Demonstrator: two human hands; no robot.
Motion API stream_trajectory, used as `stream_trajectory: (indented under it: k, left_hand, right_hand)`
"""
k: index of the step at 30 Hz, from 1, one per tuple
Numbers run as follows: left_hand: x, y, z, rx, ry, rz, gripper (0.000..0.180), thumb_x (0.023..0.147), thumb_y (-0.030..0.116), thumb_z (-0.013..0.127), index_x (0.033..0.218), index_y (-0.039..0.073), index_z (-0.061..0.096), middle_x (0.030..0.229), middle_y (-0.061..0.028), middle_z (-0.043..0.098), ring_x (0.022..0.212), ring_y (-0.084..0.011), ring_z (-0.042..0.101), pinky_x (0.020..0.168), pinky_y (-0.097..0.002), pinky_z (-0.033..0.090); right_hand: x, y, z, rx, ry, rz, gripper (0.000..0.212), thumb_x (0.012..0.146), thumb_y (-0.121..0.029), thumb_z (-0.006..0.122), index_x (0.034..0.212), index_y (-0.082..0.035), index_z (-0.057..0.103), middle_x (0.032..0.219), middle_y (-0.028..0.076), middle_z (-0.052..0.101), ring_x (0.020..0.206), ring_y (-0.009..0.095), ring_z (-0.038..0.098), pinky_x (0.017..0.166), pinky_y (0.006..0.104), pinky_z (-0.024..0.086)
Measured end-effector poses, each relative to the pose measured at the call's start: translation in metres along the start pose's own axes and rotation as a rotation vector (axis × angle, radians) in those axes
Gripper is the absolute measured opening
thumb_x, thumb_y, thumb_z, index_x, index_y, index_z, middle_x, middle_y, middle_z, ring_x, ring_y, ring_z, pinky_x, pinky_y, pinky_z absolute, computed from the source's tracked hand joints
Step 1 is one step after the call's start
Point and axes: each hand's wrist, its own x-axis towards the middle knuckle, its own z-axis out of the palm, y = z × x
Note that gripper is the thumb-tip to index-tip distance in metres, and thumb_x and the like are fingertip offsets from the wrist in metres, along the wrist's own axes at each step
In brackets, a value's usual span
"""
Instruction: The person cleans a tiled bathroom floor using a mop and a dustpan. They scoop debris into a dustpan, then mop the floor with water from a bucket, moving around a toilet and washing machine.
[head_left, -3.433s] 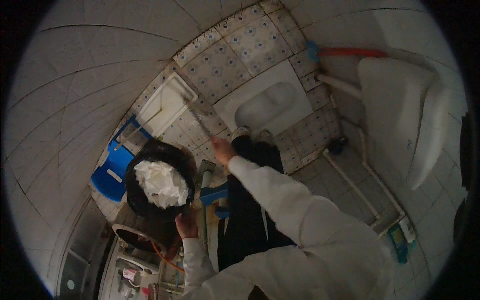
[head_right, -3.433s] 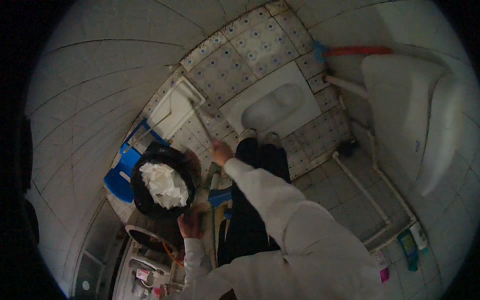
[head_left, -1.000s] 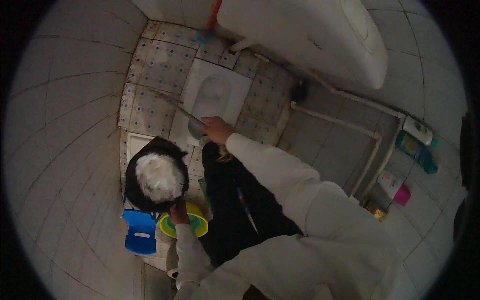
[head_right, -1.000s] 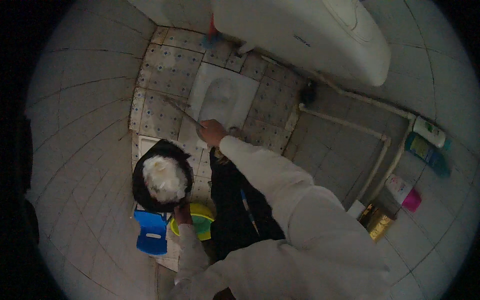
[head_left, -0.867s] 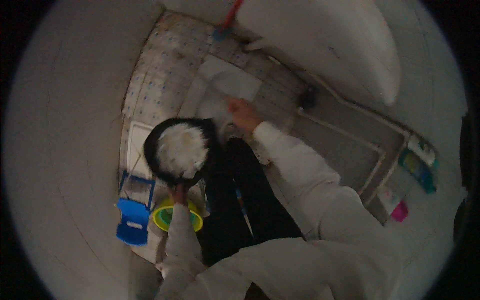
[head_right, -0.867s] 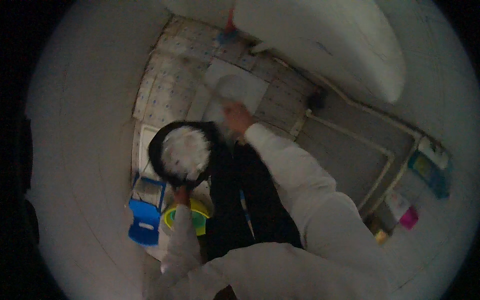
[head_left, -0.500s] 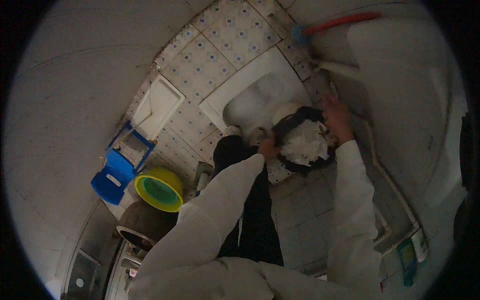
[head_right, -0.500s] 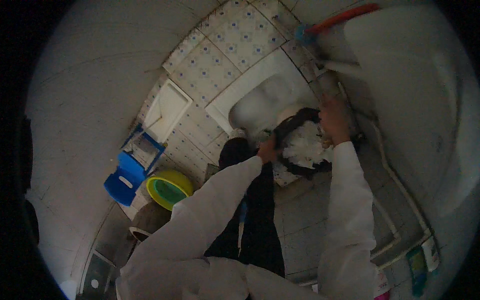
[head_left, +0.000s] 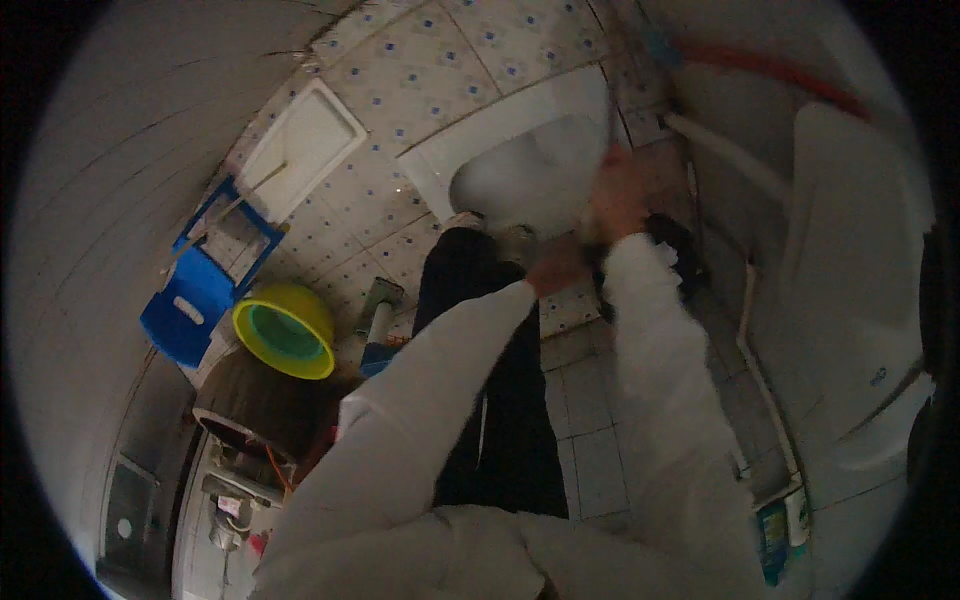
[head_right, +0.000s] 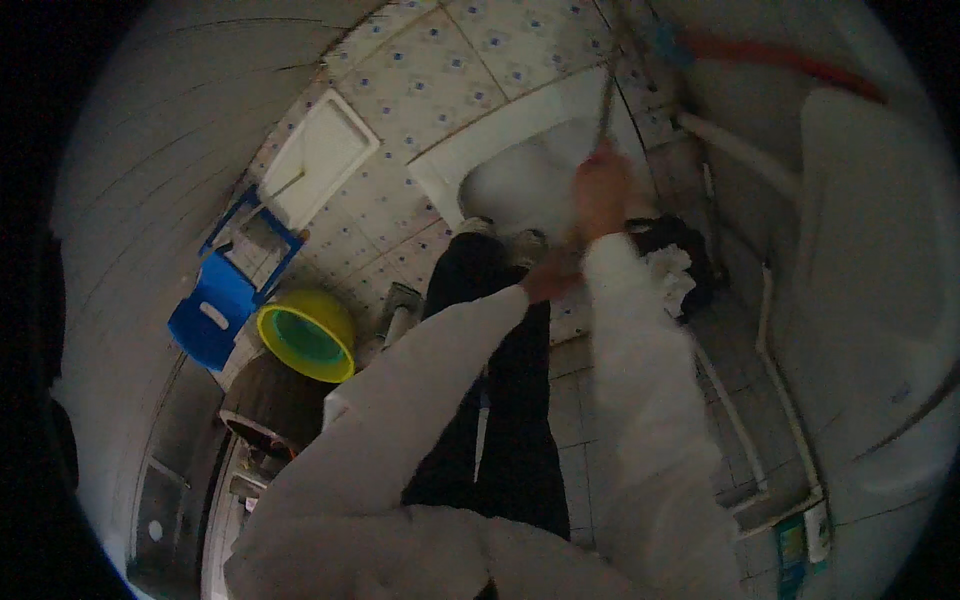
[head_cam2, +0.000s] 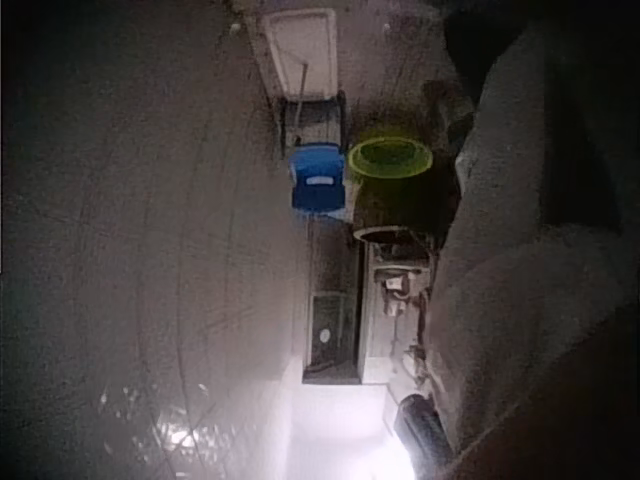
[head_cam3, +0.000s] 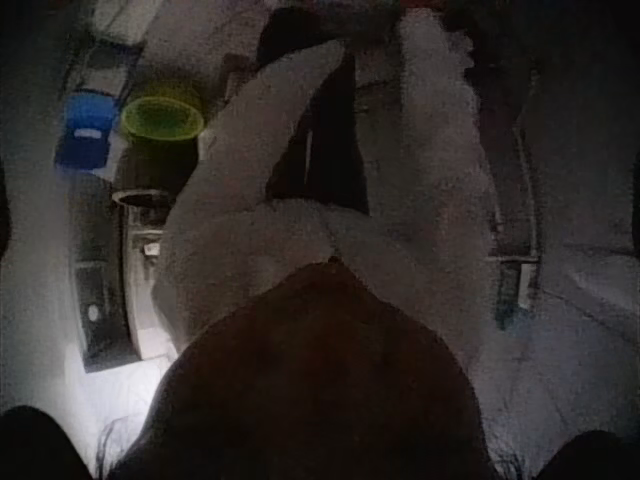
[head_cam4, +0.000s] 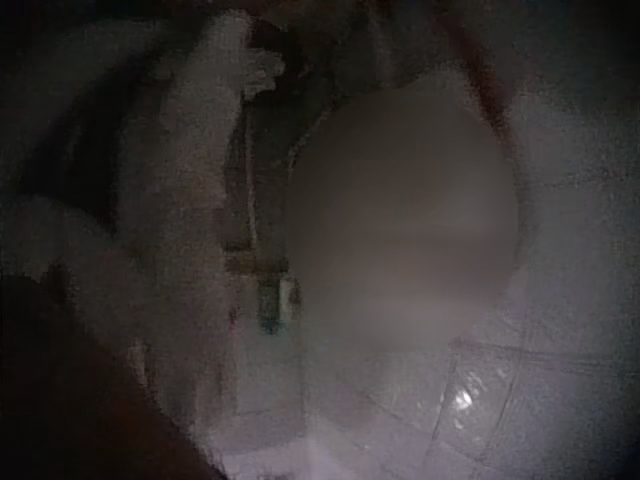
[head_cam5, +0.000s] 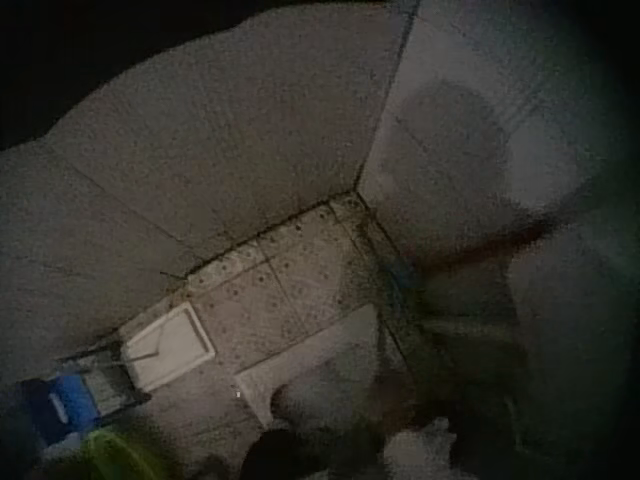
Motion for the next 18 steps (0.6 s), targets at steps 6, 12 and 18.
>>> stream_trajectory:
  k: [6,12,18]
  left_hand:
    - [-0.221,0.081,-0.127,0.027,0.449,-0.358,0.032,0.076,0.013,0.055,0.107,0.003,0.053,0.096,-0.0179,0.058,0.095,-0.0347,0.053,0.082,-0.0415,0.041]
    - [-0.349,0.141,-0.110,0.227,0.747,-0.383,0.044,0.069,0.001,0.054,0.112,0.002,0.043,0.111,-0.0191,0.046,0.107,-0.0378,0.040,0.091,-0.0462,0.030]
    - [-0.331,0.128,-0.091,0.176,0.761,-0.314,0.048,0.067,0.000,0.056,0.113,0.001,0.042,0.115,-0.0180,0.044,0.112,-0.0377,0.037,0.095,-0.0455,0.030]
  right_hand:
    - [-0.153,-0.160,0.096,0.194,-0.581,-0.042,0.043,0.079,-0.014,0.046,0.121,-0.003,0.042,0.102,0.024,0.056,0.090,0.040,0.055,0.079,0.0435,0.045]
    - [-0.199,-0.177,0.072,0.559,-0.695,-0.176,0.016,0.079,-0.011,0.046,0.084,-0.001,0.058,0.075,0.016,0.059,0.075,0.035,0.057,0.068,0.0381,0.045]
    - [-0.061,-0.036,-0.057,-0.276,-0.218,-0.418,0.037,0.084,-0.020,0.048,0.118,-0.007,0.045,0.109,0.015,0.053,0.094,0.027,0.054,0.077,0.0375,0.044]
